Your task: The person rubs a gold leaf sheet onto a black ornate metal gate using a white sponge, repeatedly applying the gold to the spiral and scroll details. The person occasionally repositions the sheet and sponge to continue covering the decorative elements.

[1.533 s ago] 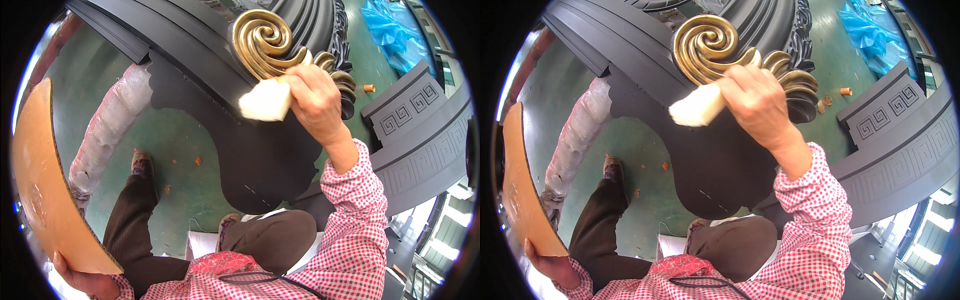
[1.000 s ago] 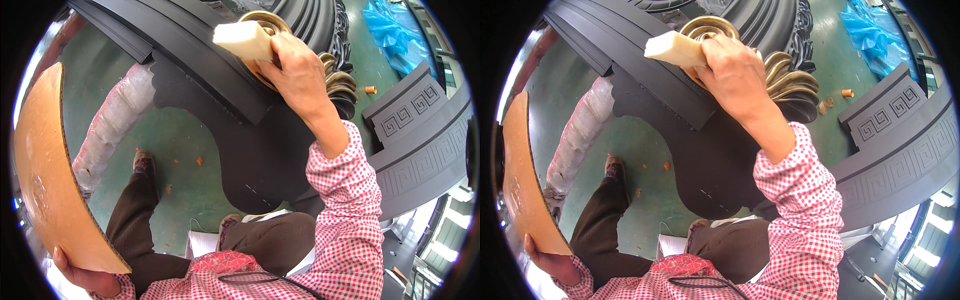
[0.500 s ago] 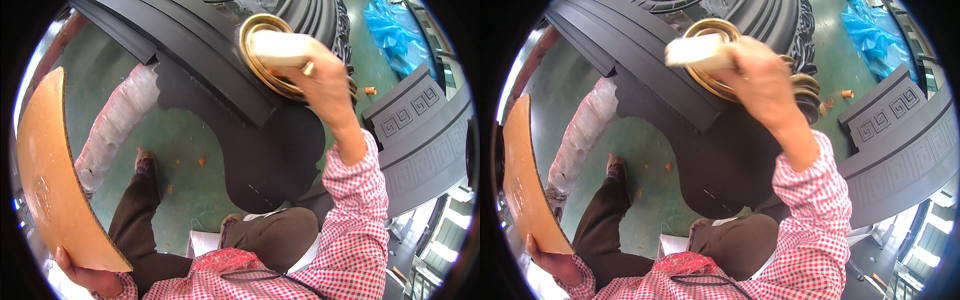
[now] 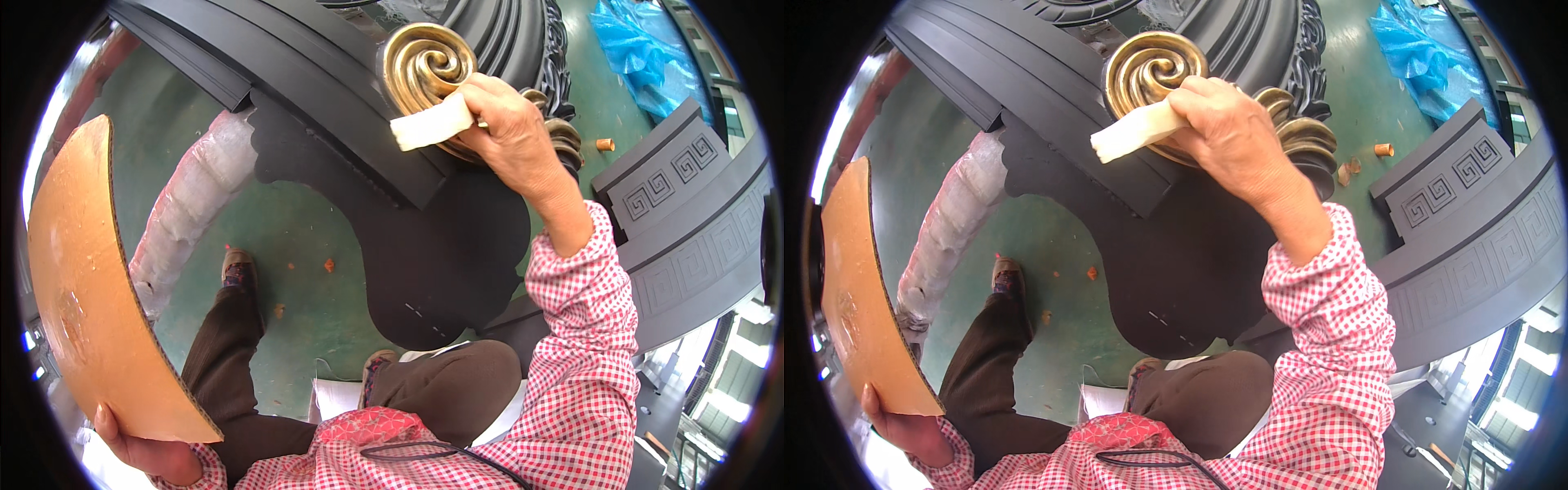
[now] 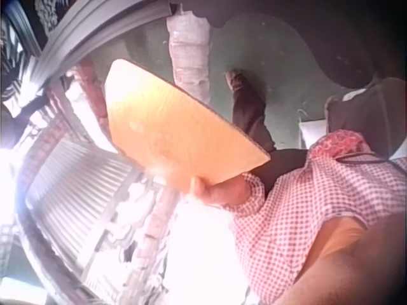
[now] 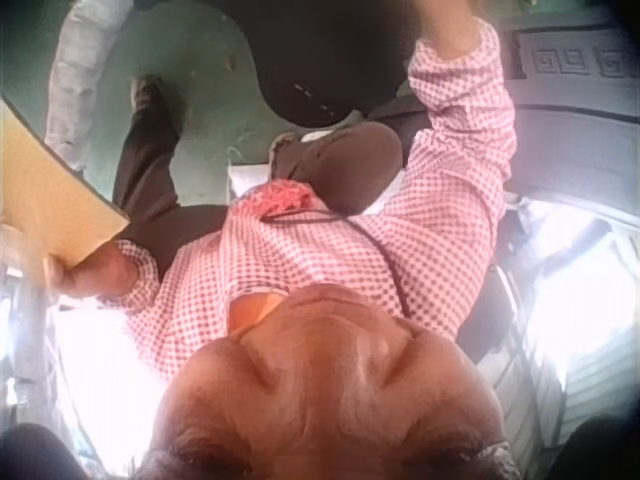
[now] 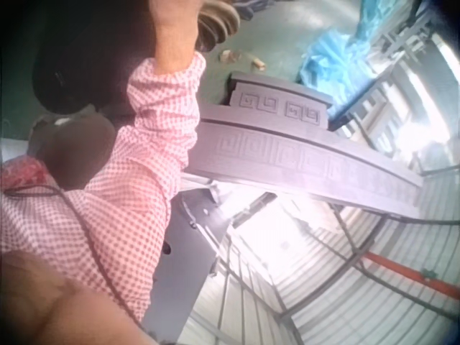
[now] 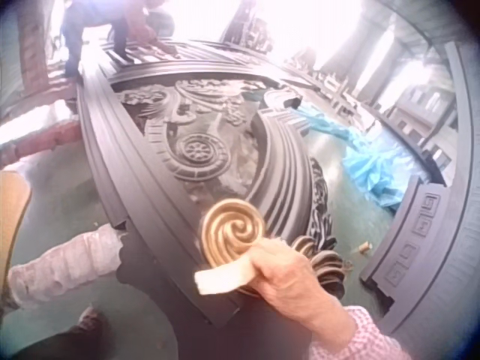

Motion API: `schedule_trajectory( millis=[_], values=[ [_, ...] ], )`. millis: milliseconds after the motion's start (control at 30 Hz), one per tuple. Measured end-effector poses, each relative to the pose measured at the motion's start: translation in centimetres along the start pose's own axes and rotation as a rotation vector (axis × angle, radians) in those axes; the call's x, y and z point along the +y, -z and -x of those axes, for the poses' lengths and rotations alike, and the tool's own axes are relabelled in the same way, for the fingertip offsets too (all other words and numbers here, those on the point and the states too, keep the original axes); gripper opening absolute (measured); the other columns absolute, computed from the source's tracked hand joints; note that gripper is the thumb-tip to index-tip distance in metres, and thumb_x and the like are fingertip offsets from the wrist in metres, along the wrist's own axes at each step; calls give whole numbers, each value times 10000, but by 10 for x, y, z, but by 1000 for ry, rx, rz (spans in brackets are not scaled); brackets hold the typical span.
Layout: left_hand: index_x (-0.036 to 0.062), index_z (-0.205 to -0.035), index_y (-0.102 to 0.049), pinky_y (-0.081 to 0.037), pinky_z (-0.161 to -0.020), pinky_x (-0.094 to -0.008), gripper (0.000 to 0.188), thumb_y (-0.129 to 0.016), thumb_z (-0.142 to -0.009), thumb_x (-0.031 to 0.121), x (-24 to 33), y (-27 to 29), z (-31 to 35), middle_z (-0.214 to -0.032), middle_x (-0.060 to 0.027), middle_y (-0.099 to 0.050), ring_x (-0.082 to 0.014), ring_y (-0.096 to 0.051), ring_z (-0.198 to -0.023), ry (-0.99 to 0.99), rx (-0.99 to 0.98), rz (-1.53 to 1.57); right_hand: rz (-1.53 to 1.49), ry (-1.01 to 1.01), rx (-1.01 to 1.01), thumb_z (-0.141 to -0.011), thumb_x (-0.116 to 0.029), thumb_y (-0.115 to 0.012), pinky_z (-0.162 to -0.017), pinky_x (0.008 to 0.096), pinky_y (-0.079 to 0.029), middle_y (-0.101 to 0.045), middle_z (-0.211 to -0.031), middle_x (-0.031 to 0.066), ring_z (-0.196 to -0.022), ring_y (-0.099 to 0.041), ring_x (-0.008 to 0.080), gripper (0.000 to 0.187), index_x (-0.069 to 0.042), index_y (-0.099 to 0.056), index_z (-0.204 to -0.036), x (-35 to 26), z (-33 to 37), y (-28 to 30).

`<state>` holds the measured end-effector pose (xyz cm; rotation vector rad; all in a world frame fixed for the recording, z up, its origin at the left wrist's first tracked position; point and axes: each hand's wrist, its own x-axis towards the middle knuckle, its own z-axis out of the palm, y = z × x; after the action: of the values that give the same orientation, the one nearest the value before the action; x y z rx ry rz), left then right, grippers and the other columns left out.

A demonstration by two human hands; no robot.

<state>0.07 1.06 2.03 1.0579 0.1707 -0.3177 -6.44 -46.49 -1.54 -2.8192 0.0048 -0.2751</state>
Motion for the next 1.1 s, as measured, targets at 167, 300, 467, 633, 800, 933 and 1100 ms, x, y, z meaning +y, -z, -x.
schedule_trajectory(
  millis=[167, 300, 467, 633, 800, 933, 1100],
  values=[
    [5, -1259, -410, -442, -929, -385, 494, -502, -866, 289, 1, 2, 2, -1224, -130, -526, -245, -546, -1071, -29, 38, -37, 194, -30, -53, -669, -64, -664, -703, 394, -455, -557, -823, 105, -811, -567, 301, 204, -24, -545, -829, 28, 34, 31],
    [-22, -1279, -412, -454, -918, -416, 460, -456, -910, 249, -3, -2, 1, -1247, -157, -525, -276, -552, -1085, -6, -169, 34, -145, -168, 171, -737, -134, -684, -683, 383, -453, -564, -791, 116, -757, -559, 314, 203, -27, -550, -847, 10, 32, 26],
    [-20, -1280, -406, -459, -905, -406, 470, -458, -907, 262, -4, -5, -1, -1246, -149, -522, -267, -553, -1073, -16, -113, 6, 27, 6, 98, -739, -180, -691, -690, 383, -448, -556, -785, 110, -767, -562, 294, 223, -32, -556, -838, 15, 14, 6],
    [-18, -1277, -404, -466, -895, -412, 474, -468, -898, 259, -3, -4, 2, -1228, -146, -530, -265, -557, -1065, -44, -33, -34, -25, -196, 121, -697, -219, -723, -675, 366, -452, -561, -774, 84, -766, -570, 269, 239, -38, -594, -784, 18, 19, 22],
    [8, -1305, -357, -433, -941, -401, 553, -510, -854, 288, -1, -4, -3, -1262, -143, -497, -253, -524, -1105, 43, -48, -14, -5, 6, 92, -690, -216, -715, -693, 379, -449, -555, -812, 96, -805, -561, 291, 271, -30, -535, -772, 10, -5, -2],
    [-12, -1304, -363, -449, -925, -418, 508, -474, -886, 255, -3, -6, -1, -1255, -155, -506, -273, -543, -1089, 4, -99, 1, 155, -122, -5, -756, -119, -648, -670, 366, -448, -533, -792, 102, -755, -557, 293, 152, -25, -568, -845, 20, 10, 21],
    [0, -1327, -335, -429, -952, -415, 569, -509, -855, 266, 1, -7, -2, -1285, -157, -481, -276, -516, -1125, 89, -110, 78, 117, 0, 188, -771, -168, -652, -654, 374, -448, -530, -773, 122, -740, -556, 294, 205, -12, -547, -852, 4, -17, -13]
  ],
)
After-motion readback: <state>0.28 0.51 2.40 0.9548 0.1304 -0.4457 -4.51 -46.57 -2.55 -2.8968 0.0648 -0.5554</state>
